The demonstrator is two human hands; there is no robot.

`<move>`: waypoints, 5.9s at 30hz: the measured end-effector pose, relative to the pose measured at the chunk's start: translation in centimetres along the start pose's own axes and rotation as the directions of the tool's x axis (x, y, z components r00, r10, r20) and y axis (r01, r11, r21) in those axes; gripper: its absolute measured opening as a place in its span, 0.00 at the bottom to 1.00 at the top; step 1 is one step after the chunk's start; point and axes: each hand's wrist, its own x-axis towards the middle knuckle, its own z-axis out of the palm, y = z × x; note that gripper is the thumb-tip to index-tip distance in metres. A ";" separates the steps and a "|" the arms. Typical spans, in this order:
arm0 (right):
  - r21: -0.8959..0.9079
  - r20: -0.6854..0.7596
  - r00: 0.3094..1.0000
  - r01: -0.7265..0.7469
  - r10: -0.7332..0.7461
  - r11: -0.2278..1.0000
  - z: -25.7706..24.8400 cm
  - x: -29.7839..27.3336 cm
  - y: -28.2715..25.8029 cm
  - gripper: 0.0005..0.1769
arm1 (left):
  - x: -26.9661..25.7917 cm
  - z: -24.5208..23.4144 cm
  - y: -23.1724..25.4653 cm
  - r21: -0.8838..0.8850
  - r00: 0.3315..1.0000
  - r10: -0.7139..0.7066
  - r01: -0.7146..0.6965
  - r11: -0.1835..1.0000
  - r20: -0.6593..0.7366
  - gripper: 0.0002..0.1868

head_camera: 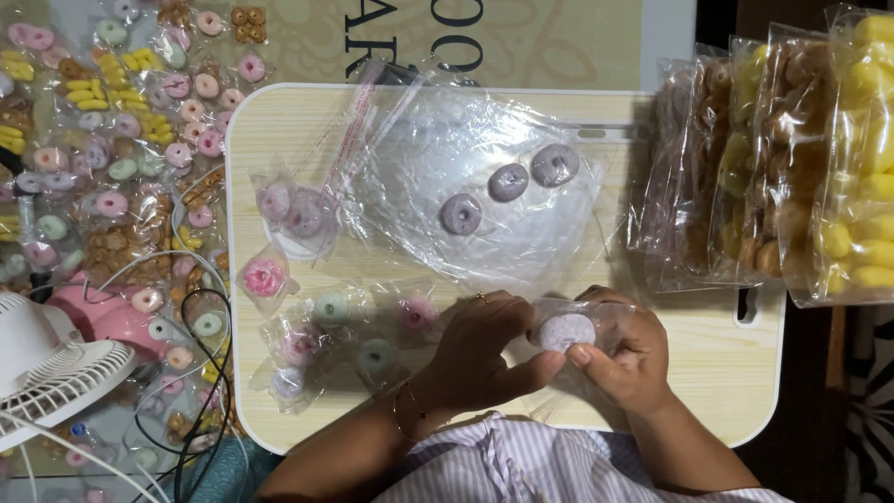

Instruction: Packaging small donut-shaped charms into plastic bags

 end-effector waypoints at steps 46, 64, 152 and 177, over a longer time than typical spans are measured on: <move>-0.041 0.345 0.658 -0.702 0.670 0.711 -7.3 -8.3 -4.0 0.16 | -1.5 2.4 1.4 0.697 0.963 0.193 -0.271 0.664 0.189 0.40; -0.544 -0.068 0.997 -0.070 0.040 0.836 -1.1 -7.8 -5.3 0.07 | -1.3 2.2 1.4 0.631 0.958 0.174 -0.281 0.723 0.227 0.41; -0.766 0.107 0.945 -0.120 0.309 0.632 3.6 4.5 -2.2 0.38 | 0.8 -4.3 -5.2 0.912 0.986 0.162 -0.038 0.408 -0.032 0.33; -0.844 0.309 0.907 0.124 0.285 0.521 -0.2 1.1 -2.4 0.41 | 0.0 -4.9 -4.3 0.899 0.987 0.138 0.008 0.438 -0.076 0.32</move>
